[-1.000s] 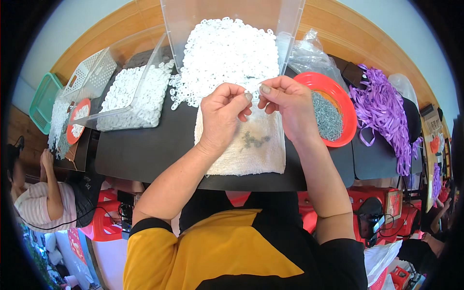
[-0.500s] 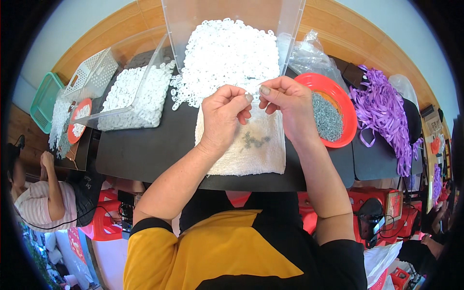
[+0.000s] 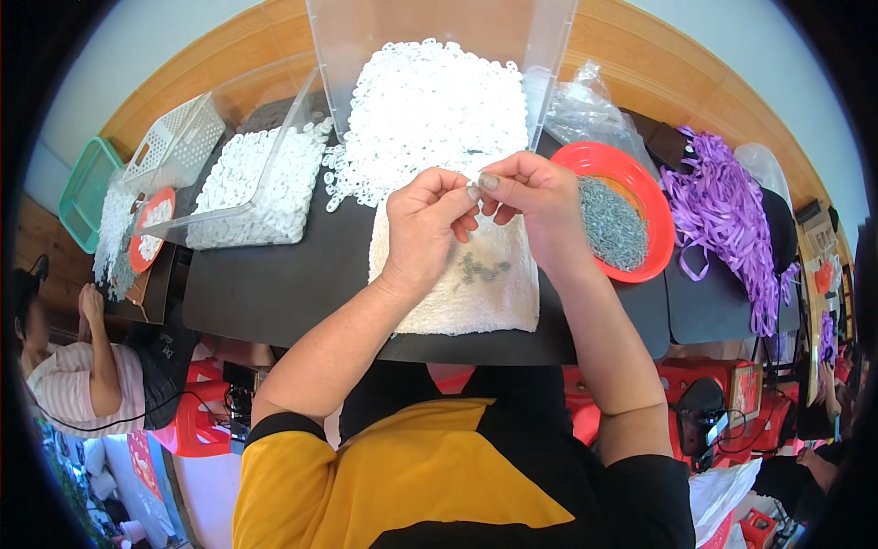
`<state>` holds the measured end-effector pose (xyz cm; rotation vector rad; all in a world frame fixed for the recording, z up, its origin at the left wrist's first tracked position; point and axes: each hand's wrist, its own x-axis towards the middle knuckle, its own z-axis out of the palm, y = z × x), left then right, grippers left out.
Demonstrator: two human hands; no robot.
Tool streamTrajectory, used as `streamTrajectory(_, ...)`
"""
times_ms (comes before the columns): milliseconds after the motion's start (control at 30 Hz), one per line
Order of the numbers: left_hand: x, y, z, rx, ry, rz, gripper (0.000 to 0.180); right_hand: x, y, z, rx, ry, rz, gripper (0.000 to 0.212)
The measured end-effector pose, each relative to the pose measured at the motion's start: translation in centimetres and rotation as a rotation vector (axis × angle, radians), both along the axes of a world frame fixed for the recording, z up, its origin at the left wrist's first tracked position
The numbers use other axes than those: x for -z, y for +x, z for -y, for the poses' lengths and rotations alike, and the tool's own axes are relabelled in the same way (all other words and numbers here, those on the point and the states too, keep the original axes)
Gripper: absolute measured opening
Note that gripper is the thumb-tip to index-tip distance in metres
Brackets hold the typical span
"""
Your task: Manually assembling small white plastic components by snapping them together.
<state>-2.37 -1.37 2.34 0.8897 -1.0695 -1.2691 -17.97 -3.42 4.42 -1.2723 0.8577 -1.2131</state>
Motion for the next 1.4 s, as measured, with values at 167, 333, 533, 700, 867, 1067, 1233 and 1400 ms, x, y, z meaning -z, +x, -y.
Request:
streamTrajectory(167, -0.7, -0.5, -0.2, 0.057, -0.052, -0.048, 0.013, -0.6, -1.6, 0.8, -0.042, 0.032, -0.019, 0.012)
streamTrajectory(333, -1.0, -0.3, -0.3, 0.131, -0.167, 0.034, 0.030, -1.3, -2.6, 0.9, -0.219, 0.086, -0.092, 0.015)
streamTrajectory(533, -0.5, 0.0, -0.2, 0.076, -0.203, 0.037, 0.028, -1.6, -2.2, 0.6, -0.220, 0.117, -0.135, 0.018)
streamTrajectory(700, -0.6, -0.1, -0.3, 0.063, -0.202, 0.044, 0.032, -1.5, -2.2, 0.6, -0.235, 0.111, -0.120, 0.018)
streamTrajectory(867, -0.7, -0.3, -0.5, 0.147, -0.255, 0.000, 0.036, -1.6, -2.5, 0.5, -0.243, 0.122, -0.150, 0.019)
streamTrajectory(1067, 0.0, 0.3, -0.2, 0.069, -0.341, 0.184, 0.036, -1.8, -2.3, 0.4, -0.250, 0.114, -0.151, 0.018)
streamTrajectory(1233, -0.4, 0.0, -0.3, 0.092, -0.335, 0.136, 0.035, -1.6, -2.4, 0.4, -0.258, 0.070, -0.141, 0.018)
streamTrajectory(1400, -0.8, -0.2, -0.6, 0.100, -0.355, 0.066, 0.034, -1.7, -2.2, 0.2, -0.287, 0.098, -0.111, 0.019)
